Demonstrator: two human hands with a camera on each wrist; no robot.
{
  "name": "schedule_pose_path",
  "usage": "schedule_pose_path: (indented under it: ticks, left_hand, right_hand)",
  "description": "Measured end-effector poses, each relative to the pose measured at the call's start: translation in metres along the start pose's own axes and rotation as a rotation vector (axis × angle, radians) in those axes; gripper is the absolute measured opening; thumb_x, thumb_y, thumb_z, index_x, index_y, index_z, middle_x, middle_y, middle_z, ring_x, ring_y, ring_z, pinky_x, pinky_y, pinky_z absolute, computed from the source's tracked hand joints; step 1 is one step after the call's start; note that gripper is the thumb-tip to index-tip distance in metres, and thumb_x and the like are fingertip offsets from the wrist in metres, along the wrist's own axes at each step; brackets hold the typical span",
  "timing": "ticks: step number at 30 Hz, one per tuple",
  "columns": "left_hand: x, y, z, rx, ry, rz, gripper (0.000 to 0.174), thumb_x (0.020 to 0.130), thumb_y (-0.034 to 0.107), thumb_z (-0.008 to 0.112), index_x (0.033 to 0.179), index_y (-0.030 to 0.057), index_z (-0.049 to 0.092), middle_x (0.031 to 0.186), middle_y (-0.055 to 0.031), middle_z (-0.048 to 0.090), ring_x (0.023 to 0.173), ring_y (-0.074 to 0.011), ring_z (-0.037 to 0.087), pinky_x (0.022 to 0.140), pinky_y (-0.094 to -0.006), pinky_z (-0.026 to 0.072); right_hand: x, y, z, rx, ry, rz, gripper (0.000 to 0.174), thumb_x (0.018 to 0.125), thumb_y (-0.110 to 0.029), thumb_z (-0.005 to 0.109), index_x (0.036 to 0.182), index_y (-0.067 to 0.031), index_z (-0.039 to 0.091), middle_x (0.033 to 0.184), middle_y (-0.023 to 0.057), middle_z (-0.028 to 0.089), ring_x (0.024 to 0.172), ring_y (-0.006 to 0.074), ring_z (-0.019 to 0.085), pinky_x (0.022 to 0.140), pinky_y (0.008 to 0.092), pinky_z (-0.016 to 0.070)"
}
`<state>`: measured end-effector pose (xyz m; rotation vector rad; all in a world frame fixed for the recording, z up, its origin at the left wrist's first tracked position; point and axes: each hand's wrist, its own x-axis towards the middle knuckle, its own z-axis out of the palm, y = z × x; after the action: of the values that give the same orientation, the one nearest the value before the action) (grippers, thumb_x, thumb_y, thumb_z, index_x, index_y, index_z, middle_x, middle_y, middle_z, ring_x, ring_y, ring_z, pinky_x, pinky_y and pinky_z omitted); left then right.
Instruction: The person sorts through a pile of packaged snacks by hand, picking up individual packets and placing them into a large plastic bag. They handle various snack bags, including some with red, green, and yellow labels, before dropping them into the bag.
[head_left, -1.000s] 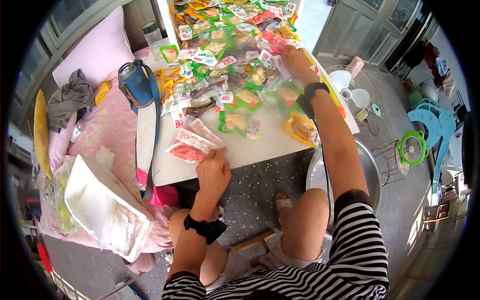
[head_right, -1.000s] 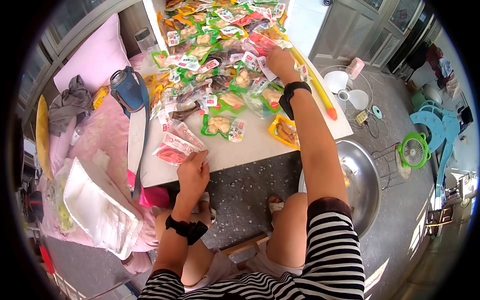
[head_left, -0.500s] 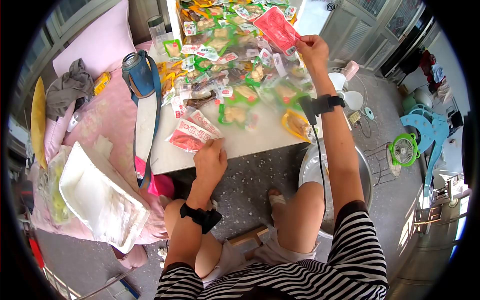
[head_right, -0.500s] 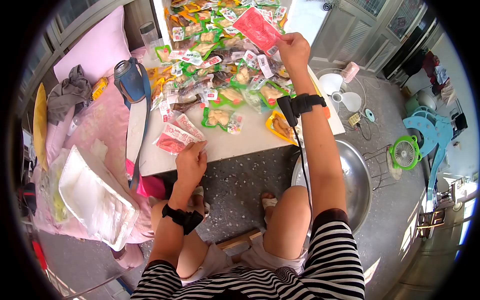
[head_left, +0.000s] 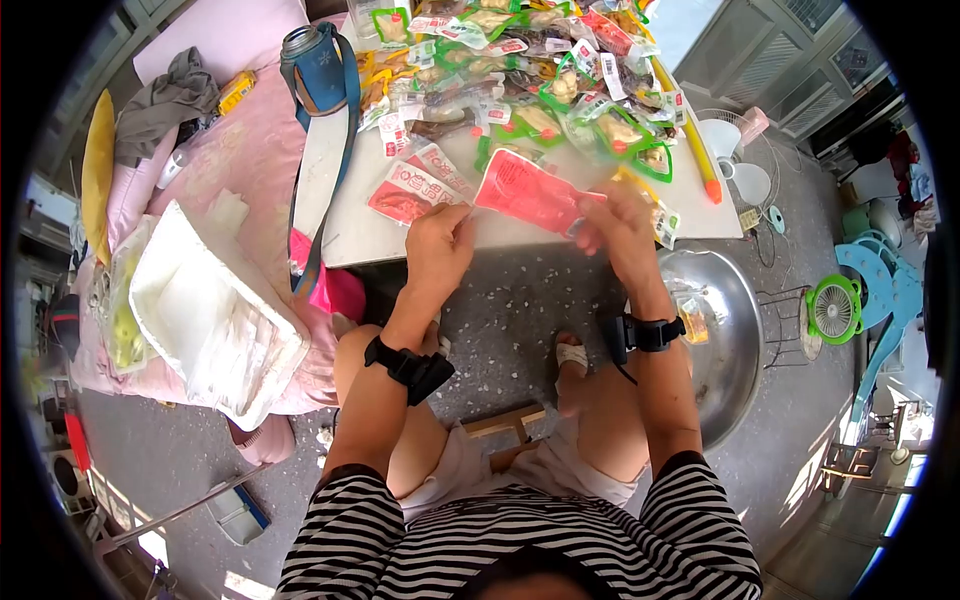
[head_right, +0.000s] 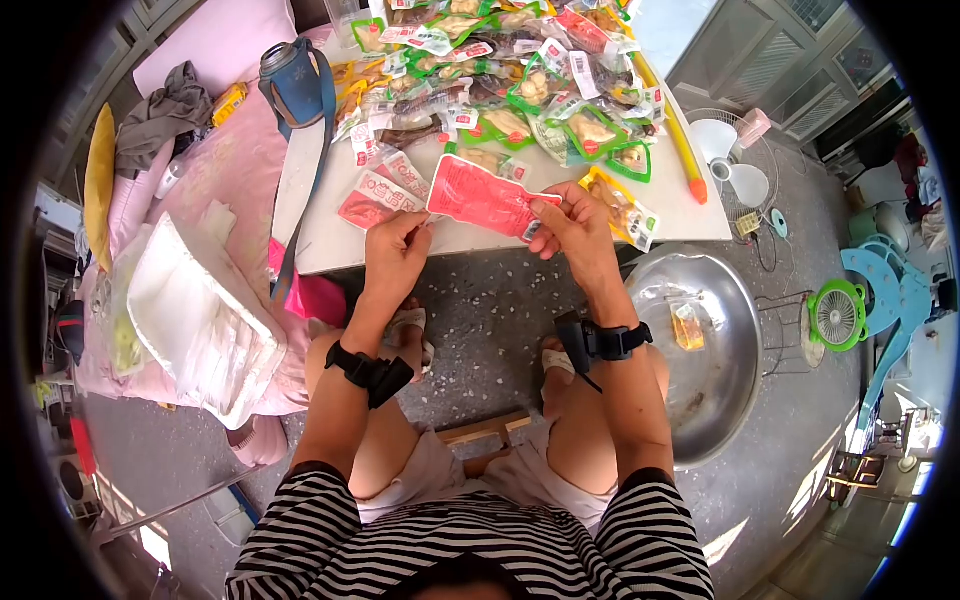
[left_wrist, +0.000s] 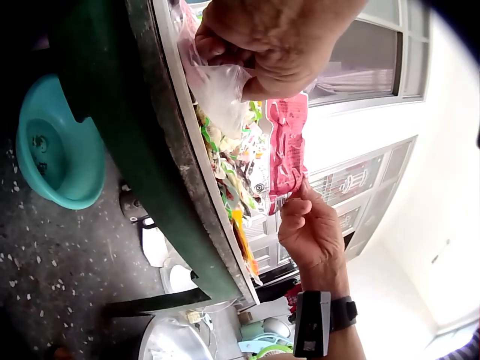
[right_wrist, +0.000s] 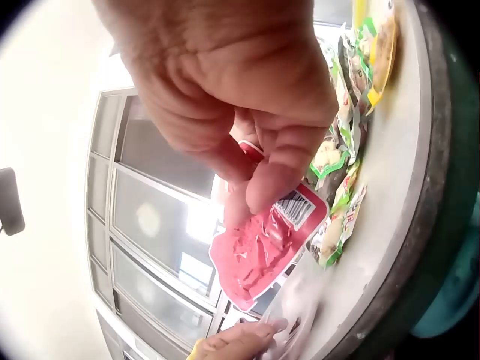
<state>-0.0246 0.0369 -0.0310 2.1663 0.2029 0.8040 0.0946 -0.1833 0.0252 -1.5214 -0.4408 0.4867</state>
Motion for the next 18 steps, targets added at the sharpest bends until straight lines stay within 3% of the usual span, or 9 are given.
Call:
schedule_pose_path:
  ticks: [5, 8, 9, 12, 14, 15, 18]
  left_hand:
    - [0.002, -0.004, 0.001, -0.003, -0.006, -0.007, 0.016, 0.082, 0.000, 0.062, 0.096, -0.0059, 0.066, 0.071, -0.0140, 0.062, 0.058, -0.0162, 0.055, 0.056, -0.0277, 0.0432]
    - [0.003, -0.004, -0.002, -0.081, 0.008, -0.066, 0.015, 0.083, 0.001, 0.061, 0.096, -0.0057, 0.066, 0.071, -0.0115, 0.061, 0.060, -0.0144, 0.054, 0.057, -0.0273, 0.0434]
    - [0.002, -0.003, -0.003, -0.117, 0.018, -0.089, 0.014, 0.084, 0.001, 0.061, 0.095, -0.0057, 0.066, 0.070, -0.0106, 0.061, 0.060, -0.0137, 0.053, 0.057, -0.0273, 0.0434]
    - [0.003, 0.001, -0.003, -0.144, 0.069, -0.101, 0.012, 0.084, 0.005, 0.060, 0.090, -0.0043, 0.065, 0.071, -0.0180, 0.060, 0.060, -0.0283, 0.059, 0.055, -0.0353, 0.0434]
    - [0.002, 0.001, -0.002, -0.081, 0.109, -0.053, 0.013, 0.084, 0.005, 0.060, 0.093, -0.0025, 0.065, 0.071, -0.0171, 0.059, 0.060, -0.0293, 0.059, 0.056, -0.0361, 0.0444]
    - [0.002, 0.002, -0.002, -0.049, 0.130, -0.029, 0.013, 0.084, 0.005, 0.060, 0.094, -0.0015, 0.066, 0.071, -0.0167, 0.058, 0.060, -0.0297, 0.059, 0.056, -0.0366, 0.0448]
    - [-0.001, 0.014, -0.002, 0.264, 0.175, 0.072, 0.018, 0.082, 0.005, 0.061, 0.098, 0.0026, 0.067, 0.075, -0.0138, 0.056, 0.063, -0.0303, 0.059, 0.056, -0.0384, 0.0467]
  right_hand:
    - [-0.007, 0.003, -0.010, 0.038, 0.009, -0.057, 0.010, 0.089, -0.004, 0.064, 0.097, -0.0002, 0.060, 0.090, 0.0084, 0.067, 0.073, 0.0134, 0.066, 0.062, 0.0227, 0.0536]
    - [-0.011, 0.016, -0.001, -0.025, -0.072, -0.390, 0.011, 0.085, 0.003, 0.064, 0.095, -0.0005, 0.060, 0.104, 0.0105, 0.065, 0.087, 0.0159, 0.065, 0.073, 0.0250, 0.0538]
    - [-0.013, 0.020, 0.001, -0.076, -0.084, -0.418, 0.012, 0.084, 0.005, 0.064, 0.094, -0.0007, 0.059, 0.105, 0.0113, 0.065, 0.090, 0.0174, 0.065, 0.075, 0.0255, 0.0534]
    - [-0.020, 0.030, 0.011, -0.283, -0.064, -0.547, 0.018, 0.078, 0.009, 0.064, 0.091, -0.0015, 0.058, 0.109, 0.0135, 0.064, 0.094, 0.0222, 0.065, 0.079, 0.0274, 0.0527]
    - [-0.024, 0.033, 0.022, -0.490, 0.022, -0.682, 0.021, 0.074, 0.011, 0.063, 0.089, -0.0022, 0.057, 0.108, 0.0146, 0.064, 0.094, 0.0257, 0.065, 0.079, 0.0288, 0.0526]
    - [-0.025, 0.037, 0.028, -0.485, 0.045, -0.707, 0.025, 0.070, 0.011, 0.065, 0.089, -0.0033, 0.056, 0.108, 0.0165, 0.063, 0.095, 0.0320, 0.064, 0.080, 0.0323, 0.0524]
    - [-0.026, 0.046, 0.042, -0.545, 0.127, -0.817, 0.028, 0.071, 0.011, 0.065, 0.092, -0.0043, 0.056, 0.108, 0.0167, 0.062, 0.095, 0.0350, 0.063, 0.080, 0.0354, 0.0522]
